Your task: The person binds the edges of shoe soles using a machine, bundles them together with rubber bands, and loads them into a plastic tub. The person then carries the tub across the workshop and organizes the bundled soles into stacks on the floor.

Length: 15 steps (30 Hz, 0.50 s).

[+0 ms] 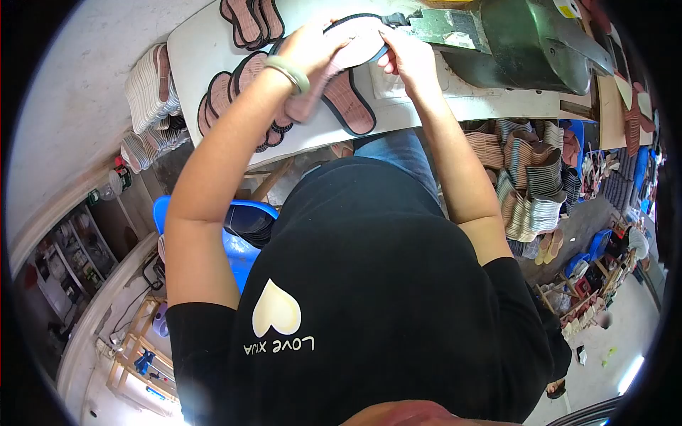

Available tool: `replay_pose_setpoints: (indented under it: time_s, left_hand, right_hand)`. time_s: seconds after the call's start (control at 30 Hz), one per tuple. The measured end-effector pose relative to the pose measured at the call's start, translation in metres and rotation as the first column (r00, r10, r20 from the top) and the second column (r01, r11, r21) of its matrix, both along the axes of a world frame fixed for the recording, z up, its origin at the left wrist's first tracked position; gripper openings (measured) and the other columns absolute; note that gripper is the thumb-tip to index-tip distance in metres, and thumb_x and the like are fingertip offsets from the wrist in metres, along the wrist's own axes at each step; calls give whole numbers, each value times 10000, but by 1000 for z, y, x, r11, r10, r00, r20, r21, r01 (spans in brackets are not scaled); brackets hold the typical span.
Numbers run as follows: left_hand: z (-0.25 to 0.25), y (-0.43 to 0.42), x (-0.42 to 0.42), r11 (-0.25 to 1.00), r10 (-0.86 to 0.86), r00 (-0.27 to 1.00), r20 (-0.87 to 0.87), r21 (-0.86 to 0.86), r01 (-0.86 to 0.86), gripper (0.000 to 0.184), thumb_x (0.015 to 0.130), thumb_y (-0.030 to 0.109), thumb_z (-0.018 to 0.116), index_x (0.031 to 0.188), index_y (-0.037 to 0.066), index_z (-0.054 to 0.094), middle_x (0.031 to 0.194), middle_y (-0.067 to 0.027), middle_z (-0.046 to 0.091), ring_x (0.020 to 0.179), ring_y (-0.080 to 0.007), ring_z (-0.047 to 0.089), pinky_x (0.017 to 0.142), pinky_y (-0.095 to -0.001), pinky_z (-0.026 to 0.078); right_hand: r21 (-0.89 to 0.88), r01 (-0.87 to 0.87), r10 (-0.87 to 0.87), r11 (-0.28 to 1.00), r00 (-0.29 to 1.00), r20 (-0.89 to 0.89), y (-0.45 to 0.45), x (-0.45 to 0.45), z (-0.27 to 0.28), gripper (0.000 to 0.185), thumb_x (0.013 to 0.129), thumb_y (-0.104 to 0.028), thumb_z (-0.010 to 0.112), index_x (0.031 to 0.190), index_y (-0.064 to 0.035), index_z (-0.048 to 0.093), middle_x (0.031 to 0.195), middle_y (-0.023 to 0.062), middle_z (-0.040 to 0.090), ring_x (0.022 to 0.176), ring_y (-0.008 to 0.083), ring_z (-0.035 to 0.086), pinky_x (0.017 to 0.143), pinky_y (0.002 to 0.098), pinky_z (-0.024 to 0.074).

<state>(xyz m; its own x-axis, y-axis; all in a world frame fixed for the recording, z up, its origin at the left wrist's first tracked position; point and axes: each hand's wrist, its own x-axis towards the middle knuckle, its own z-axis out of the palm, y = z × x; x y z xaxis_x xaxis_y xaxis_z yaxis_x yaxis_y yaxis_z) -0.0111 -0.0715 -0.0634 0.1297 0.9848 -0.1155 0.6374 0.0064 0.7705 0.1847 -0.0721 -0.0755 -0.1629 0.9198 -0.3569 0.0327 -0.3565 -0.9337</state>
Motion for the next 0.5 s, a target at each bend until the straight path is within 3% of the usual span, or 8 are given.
replay_pose_setpoints:
  time_s: [0.03,0.1,0.17,0.2,0.23,0.33,0.43,0.5]
  left_hand:
    - [-10,-3,4,998,-17,991,130,63,9,527,800,346,644,1188,22,496,1056,-159,613,956,-228,594,866,-303,454]
    - [-6,-14,16,996,26,999,-25,88,-24,584,787,395,642,1204,21,477,1093,-190,591,997,-255,585,880,-321,450]
    - [3,-17,27,999,44,999,-17,3,-44,601,780,417,641,1199,17,478,1095,-201,584,1012,-282,579,886,-341,445]
    - [-11,-15,29,993,106,992,-64,66,-102,629,763,457,635,1188,18,487,1070,-212,592,993,-324,580,871,-356,454]
    - [-24,-13,30,979,171,980,-106,131,-156,658,746,498,629,1177,19,496,1046,-223,599,974,-367,581,856,-371,463]
    - [-11,-9,29,980,173,975,-138,127,-156,732,727,538,633,1182,-11,467,1010,-263,595,953,-385,586,828,-391,475]
    - [4,-5,33,962,208,971,-121,206,-181,706,723,531,638,1108,-49,516,971,-269,606,930,-382,595,819,-397,474]
    - [16,1,39,937,302,953,-29,191,-291,454,765,317,667,1037,-30,563,958,-243,610,889,-328,605,776,-374,483]
  right_hand:
    - [103,-10,7,995,999,33,-2,2,-5,266,863,-261,585,759,-23,640,609,47,610,466,67,512,452,194,383]
    - [306,-40,10,951,995,99,-5,4,-16,290,870,-265,574,764,-3,636,602,53,600,484,87,528,484,211,419]
    - [159,-24,13,987,998,67,-19,7,-16,294,876,-255,562,763,8,630,628,61,599,550,111,552,553,234,448]
    - [194,-88,84,977,996,27,-29,12,-23,288,876,-252,559,768,7,623,684,61,608,608,118,555,595,246,448]
    - [332,-288,233,898,952,197,-33,14,-34,247,859,-233,582,860,13,610,762,61,620,649,121,563,634,252,456]
    - [-138,-310,256,941,914,-314,-57,17,-18,227,836,-107,579,1013,35,568,863,87,643,721,167,634,677,279,520]
    - [-148,-349,274,925,885,-377,-43,29,-24,260,841,-117,577,1058,23,545,929,107,629,728,165,630,709,279,514]
    - [-129,-337,263,933,880,-395,-35,33,-25,257,844,-100,575,1055,44,537,900,93,616,726,168,625,689,277,527]
